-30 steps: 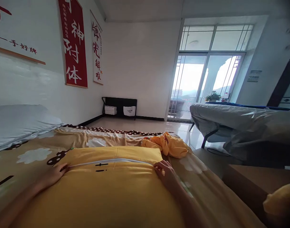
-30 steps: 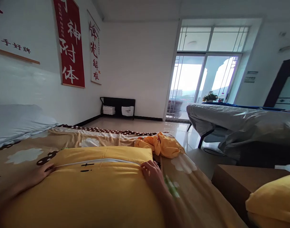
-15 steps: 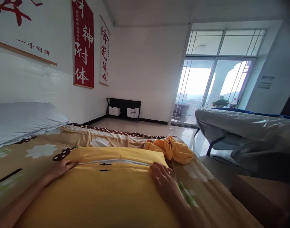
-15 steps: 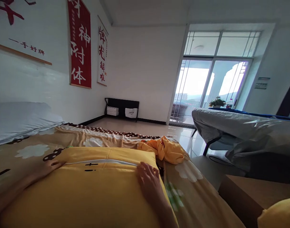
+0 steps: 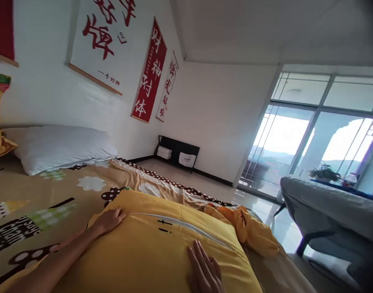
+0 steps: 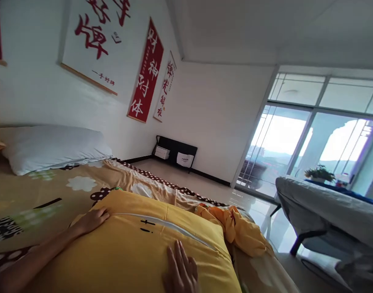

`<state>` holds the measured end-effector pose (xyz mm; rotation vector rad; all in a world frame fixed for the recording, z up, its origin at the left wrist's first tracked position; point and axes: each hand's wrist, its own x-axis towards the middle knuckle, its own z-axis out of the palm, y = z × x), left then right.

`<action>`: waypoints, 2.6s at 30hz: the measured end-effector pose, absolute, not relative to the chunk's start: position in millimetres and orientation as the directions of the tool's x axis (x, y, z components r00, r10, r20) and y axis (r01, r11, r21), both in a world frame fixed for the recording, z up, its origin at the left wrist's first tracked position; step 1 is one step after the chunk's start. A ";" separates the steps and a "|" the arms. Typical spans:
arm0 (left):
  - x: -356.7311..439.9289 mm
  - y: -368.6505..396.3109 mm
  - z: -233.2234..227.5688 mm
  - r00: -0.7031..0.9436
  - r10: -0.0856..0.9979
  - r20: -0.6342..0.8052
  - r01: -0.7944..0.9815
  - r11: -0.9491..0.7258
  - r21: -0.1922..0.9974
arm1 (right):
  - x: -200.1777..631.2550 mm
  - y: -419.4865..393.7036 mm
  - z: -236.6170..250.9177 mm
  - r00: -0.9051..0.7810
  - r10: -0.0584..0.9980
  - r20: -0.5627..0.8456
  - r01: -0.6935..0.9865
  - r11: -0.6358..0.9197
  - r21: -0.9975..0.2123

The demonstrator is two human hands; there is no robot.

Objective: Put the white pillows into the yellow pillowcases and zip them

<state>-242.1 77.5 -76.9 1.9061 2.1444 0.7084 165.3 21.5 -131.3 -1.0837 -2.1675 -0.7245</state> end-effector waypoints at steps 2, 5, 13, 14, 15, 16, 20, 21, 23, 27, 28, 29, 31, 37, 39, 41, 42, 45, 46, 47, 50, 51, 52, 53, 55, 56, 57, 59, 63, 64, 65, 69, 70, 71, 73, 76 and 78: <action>-239.5 70.7 -81.6 -0.127 0.980 0.156 0.884 0.041 0.465 | 139.8 17.1 -123.8 -0.532 0.471 0.704 0.777 0.603 0.183; -236.1 61.7 -84.8 -0.112 0.982 0.152 0.902 0.036 0.430 | 82.9 12.4 -81.4 -0.721 0.429 0.544 0.577 0.807 0.128; -238.3 50.8 -88.3 -0.147 0.953 0.266 0.893 0.012 0.450 | -79.8 73.5 -4.6 -0.616 0.720 0.320 0.729 0.675 -0.114; -239.3 50.8 -89.0 -0.155 0.950 0.272 0.887 0.013 0.461 | -89.6 79.5 -13.8 -0.579 0.745 0.332 0.750 0.646 -0.141; -240.3 51.1 -89.7 -0.162 0.948 0.275 0.880 0.013 0.474 | -96.2 83.5 -24.7 -0.545 0.764 0.347 0.765 0.622 -0.168; -241.3 51.5 -90.7 -0.172 0.946 0.276 0.871 0.015 0.491 | -99.8 85.8 -35.7 -0.514 0.777 0.363 0.775 0.602 -0.193; -246.5 55.6 -96.8 -0.185 0.940 0.287 0.830 -0.007 0.557 | -96.4 86.8 -62.5 -0.492 0.772 0.402 0.752 0.609 -0.250; -248.0 57.1 -98.5 -0.169 0.940 0.298 0.820 -0.033 0.571 | -94.4 86.8 -63.9 -0.502 0.765 0.404 0.741 0.621 -0.256; -251.0 59.5 -101.1 -0.119 0.939 0.324 0.793 -0.106 0.600 | -92.1 87.0 -63.5 -0.518 0.754 0.404 0.725 0.637 -0.261; -252.9 59.3 -99.5 -0.075 0.942 0.327 0.753 -0.161 0.638 | -92.2 84.7 -60.1 -0.520 0.762 0.387 0.734 0.630 -0.254; -252.5 58.5 -97.9 -0.082 0.944 0.318 0.748 -0.152 0.646 | -92.3 83.6 -59.6 -0.517 0.766 0.383 0.741 0.624 -0.248; -251.9 57.8 -96.3 -0.090 0.947 0.307 0.750 -0.138 0.647 | -92.3 82.4 -59.2 -0.515 0.769 0.379 0.747 0.619 -0.241; -251.2 57.1 -93.7 -0.093 0.955 0.282 0.771 -0.110 0.627 | -91.8 80.6 -58.3 -0.523 0.771 0.362 0.754 0.617 -0.225; -252.2 60.7 -90.6 -0.050 0.969 0.244 0.810 -0.103 0.577 | -92.7 81.0 -55.8 -0.542 0.796 0.270 0.784 0.595 -0.178; -251.0 60.9 -89.0 -0.024 0.970 0.240 0.820 -0.118 0.559 | -96.1 83.0 -55.0 -0.544 0.806 0.232 0.798 0.583 -0.154; -248.6 60.7 -87.2 -0.013 0.972 0.236 0.833 -0.120 0.540 | -102.0 86.1 -53.7 -0.546 0.817 0.184 0.811 0.571 -0.130; -247.3 60.7 -86.3 -0.011 0.973 0.232 0.839 -0.117 0.531 | -105.7 88.1 -52.9 -0.546 0.822 0.160 0.816 0.565 -0.121; -244.4 62.8 -84.8 -0.003 0.976 0.219 0.862 -0.108 0.495 | -117.7 93.2 -50.7 -0.535 0.837 0.119 0.830 0.546 -0.114; -244.1 64.3 -84.5 -0.003 0.977 0.214 0.874 -0.101 0.475 | -120.8 94.0 -50.6 -0.529 0.840 0.120 0.833 0.541 -0.117; -244.0 66.1 -84.4 -0.004 0.978 0.210 0.886 -0.094 0.454 | -122.8 94.2 -50.9 -0.524 0.842 0.127 0.835 0.537 -0.123; -245.3 72.6 -84.7 0.011 0.976 0.215 0.912 -0.098 0.398 | -122.7 90.8 -54.0 -0.509 0.842 0.179 0.832 0.534 -0.148; -246.0 74.8 -85.2 0.027 0.974 0.227 0.916 -0.115 0.385 | -121.3 88.7 -55.2 -0.502 0.841 0.202 0.831 0.534 -0.156; -246.7 76.7 -86.1 0.045 0.969 0.244 0.918 -0.137 0.373 | -119.8 86.4 -56.3 -0.493 0.840 0.225 0.831 0.532 -0.164; -247.5 78.3 -87.5 0.063 0.961 0.268 0.918 -0.161 0.362 | -118.5 84.0 -57.1 -0.481 0.841 0.246 0.833 0.526 -0.172; -249.3 79.9 -91.9 0.077 0.942 0.326 0.916 -0.196 0.349 | -117.3 79.9 -57.6 -0.451 0.846 0.284 0.841 0.510 -0.183; -250.1 79.8 -94.8 0.068 0.932 0.357 0.916 -0.200 0.347 | -117.2 78.1 -57.4 -0.438 0.848 0.300 0.844 0.502 -0.187; -250.8 79.3 -97.9 0.047 0.921 0.386 0.917 -0.193 0.350 | -117.4 76.7 -57.1 -0.429 0.847 0.314 0.846 0.499 -0.191; -251.6 77.3 -104.0 -0.007 0.899 0.437 0.918 -0.168 0.359 | -117.5 74.8 -56.4 -0.432 0.837 0.336 0.839 0.509 -0.193; -251.6 73.8 -111.4 -0.080 0.860 0.504 0.921 -0.130 0.367 | -115.8 75.2 -56.2 -0.488 0.799 0.352 0.797 0.572 -0.195; -251.6 73.4 -111.9 -0.085 0.856 0.510 0.922 -0.126 0.367 | -115.4 76.1 -56.6 -0.497 0.794 0.351 0.789 0.581 -0.200; -251.7 73.2 -111.8 -0.087 0.853 0.514 0.923 -0.124 0.363 | -115.1 77.2 -57.2 -0.499 0.793 0.348 0.785 0.585 -0.207; -253.2 71.7 -107.4 -0.037 0.825 0.563 0.937 -0.168 0.308 | -115.8 81.8 -61.0 -0.477 0.806 0.350 0.785 0.570 -0.242; -253.8 71.0 -105.5 -0.023 0.821 0.570 0.935 -0.184 0.302 | -116.0 82.6 -61.9 -0.469 0.809 0.354 0.786 0.565 -0.251; -254.4 70.0 -103.4 -0.011 0.824 0.566 0.930 -0.200 0.309 | -116.1 83.0 -62.6 -0.459 0.812 0.360 0.787 0.560 -0.259; -255.4 68.2 -99.5 0.011 0.846 0.533 0.905 -0.235 0.354 | -115.8 82.6 -63.0 -0.442 0.816 0.372 0.787 0.552 -0.275; -255.5 67.0 -95.6 0.012 0.850 0.527 0.842 -0.292 0.453 | -114.3 78.8 -61.2 -0.401 0.825 0.397 0.791 0.531 -0.304; -254.6 67.5 -95.1 -0.045 0.830 0.555 0.796 -0.306 0.522 | -113.1 74.9 -59.8 -0.351 0.831 0.431 0.796 0.508 -0.330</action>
